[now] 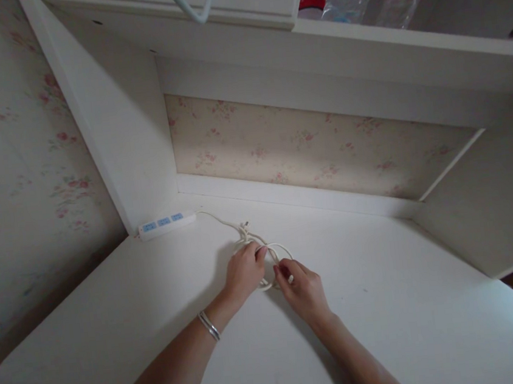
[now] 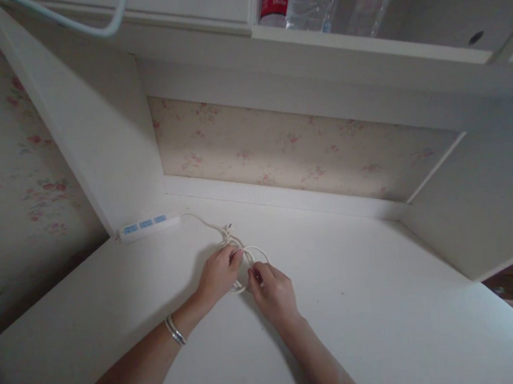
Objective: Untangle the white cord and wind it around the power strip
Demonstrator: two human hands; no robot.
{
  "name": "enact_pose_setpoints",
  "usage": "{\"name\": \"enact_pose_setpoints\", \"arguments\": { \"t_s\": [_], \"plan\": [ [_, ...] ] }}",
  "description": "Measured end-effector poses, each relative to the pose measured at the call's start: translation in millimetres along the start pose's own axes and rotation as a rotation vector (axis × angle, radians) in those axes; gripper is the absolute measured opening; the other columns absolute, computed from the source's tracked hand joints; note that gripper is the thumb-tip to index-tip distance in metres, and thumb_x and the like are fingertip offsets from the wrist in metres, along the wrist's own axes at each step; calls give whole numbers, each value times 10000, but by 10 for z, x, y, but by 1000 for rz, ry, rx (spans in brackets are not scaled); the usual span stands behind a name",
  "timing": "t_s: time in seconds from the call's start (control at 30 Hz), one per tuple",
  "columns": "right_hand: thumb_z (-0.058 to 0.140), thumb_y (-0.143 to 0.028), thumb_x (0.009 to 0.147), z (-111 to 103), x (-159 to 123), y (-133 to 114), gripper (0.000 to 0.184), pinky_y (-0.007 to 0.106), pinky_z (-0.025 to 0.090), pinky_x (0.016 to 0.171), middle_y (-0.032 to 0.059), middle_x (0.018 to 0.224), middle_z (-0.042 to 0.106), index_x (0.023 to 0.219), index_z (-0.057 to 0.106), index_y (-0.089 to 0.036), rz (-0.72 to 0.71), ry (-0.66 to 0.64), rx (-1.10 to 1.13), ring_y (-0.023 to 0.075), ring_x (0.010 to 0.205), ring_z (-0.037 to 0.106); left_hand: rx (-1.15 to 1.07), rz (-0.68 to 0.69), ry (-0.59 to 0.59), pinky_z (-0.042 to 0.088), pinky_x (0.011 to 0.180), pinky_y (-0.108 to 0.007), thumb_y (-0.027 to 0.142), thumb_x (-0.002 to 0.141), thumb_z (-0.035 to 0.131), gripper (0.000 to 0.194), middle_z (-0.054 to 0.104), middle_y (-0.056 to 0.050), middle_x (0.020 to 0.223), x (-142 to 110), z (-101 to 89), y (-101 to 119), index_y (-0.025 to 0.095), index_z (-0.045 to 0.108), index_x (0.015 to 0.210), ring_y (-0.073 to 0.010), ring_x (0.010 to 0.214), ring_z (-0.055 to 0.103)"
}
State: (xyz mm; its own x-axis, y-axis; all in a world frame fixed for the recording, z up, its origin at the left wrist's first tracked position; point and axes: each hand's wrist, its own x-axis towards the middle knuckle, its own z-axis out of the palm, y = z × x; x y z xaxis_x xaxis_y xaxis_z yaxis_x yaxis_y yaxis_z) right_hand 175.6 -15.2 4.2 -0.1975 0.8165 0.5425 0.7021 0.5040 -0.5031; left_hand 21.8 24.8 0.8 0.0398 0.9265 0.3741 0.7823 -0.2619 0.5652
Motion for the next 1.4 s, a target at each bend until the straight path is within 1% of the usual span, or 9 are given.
{"name": "enact_pose_setpoints", "arguments": {
  "t_s": [0.07, 0.23, 0.47, 0.7, 0.83, 1.03, 1.17, 1.3, 1.4],
  "plan": [
    [496, -306, 875, 2, 13, -2, 175, 236, 424, 635, 34, 762, 637, 895, 629, -195, 66, 3, 122, 132, 661, 570, -50, -15, -4, 350, 653, -251, 422, 926, 348, 334, 652, -30, 785, 25, 24, -25, 204, 576, 818, -157, 750, 588],
    [635, -403, 767, 66, 72, 38, 352, 242, 449, 559, 14, 730, 629, 1043, 590, -189, 429, 28, 573, 143, 635, 570, -77, -57, 21, 345, 619, -243, 410, 925, 353, 333, 646, -28, 768, 65, 41, -45, 194, 571, 795, -149, 720, 576],
    [715, -354, 694, 71, 102, 62, 388, 243, 405, 586, 14, 754, 634, 1015, 605, -166, 547, -81, 920, 128, 638, 536, -77, -49, 13, 386, 707, -263, 385, 928, 352, 301, 662, -55, 860, 45, 20, -30, 194, 578, 876, -173, 829, 602],
    [660, -461, 732, 62, 114, 55, 405, 235, 335, 534, -16, 582, 584, 966, 627, -133, 608, -131, 803, 112, 530, 464, -30, -42, -21, 381, 703, -272, 385, 927, 346, 315, 653, -55, 841, 15, -5, 10, 190, 579, 842, -182, 817, 599],
    [641, -476, 745, 22, 127, 60, 439, 260, 363, 584, 8, 614, 624, 1006, 645, -123, 581, -194, 780, 139, 572, 502, -42, -60, -27, 381, 713, -270, 371, 925, 361, 292, 657, -59, 872, 16, -9, 11, 191, 583, 863, -180, 837, 599],
    [648, -399, 760, -97, 145, -8, 272, 270, 391, 667, 45, 775, 671, 851, 692, -147, 489, -252, 914, 153, 688, 551, -79, -57, 25, 375, 682, -254, 369, 926, 373, 281, 661, -55, 857, 56, 19, -28, 190, 584, 881, -167, 802, 596],
    [688, -371, 732, -135, 154, -17, 279, 287, 401, 725, 58, 862, 684, 922, 683, -166, 504, -248, 1016, 162, 754, 571, -113, -76, 60, 350, 626, -238, 358, 929, 369, 290, 656, -40, 820, 96, 20, -73, 181, 579, 836, -142, 718, 577],
    [675, -409, 737, -131, 155, 7, 272, 300, 389, 756, 54, 751, 658, 747, 687, -138, 499, -249, 1024, 170, 750, 559, -151, -81, 71, 345, 617, -231, 366, 917, 398, 286, 652, -35, 799, 110, 23, -86, 173, 586, 820, -136, 709, 571],
    [590, -500, 790, -102, 149, 3, 389, 275, 370, 666, 17, 614, 571, 691, 676, -135, 537, -215, 944, 137, 627, 491, -138, -76, 60, 336, 600, -234, 384, 916, 392, 307, 649, -32, 781, 97, 27, -65, 176, 593, 812, -137, 690, 562]
  ]
}}
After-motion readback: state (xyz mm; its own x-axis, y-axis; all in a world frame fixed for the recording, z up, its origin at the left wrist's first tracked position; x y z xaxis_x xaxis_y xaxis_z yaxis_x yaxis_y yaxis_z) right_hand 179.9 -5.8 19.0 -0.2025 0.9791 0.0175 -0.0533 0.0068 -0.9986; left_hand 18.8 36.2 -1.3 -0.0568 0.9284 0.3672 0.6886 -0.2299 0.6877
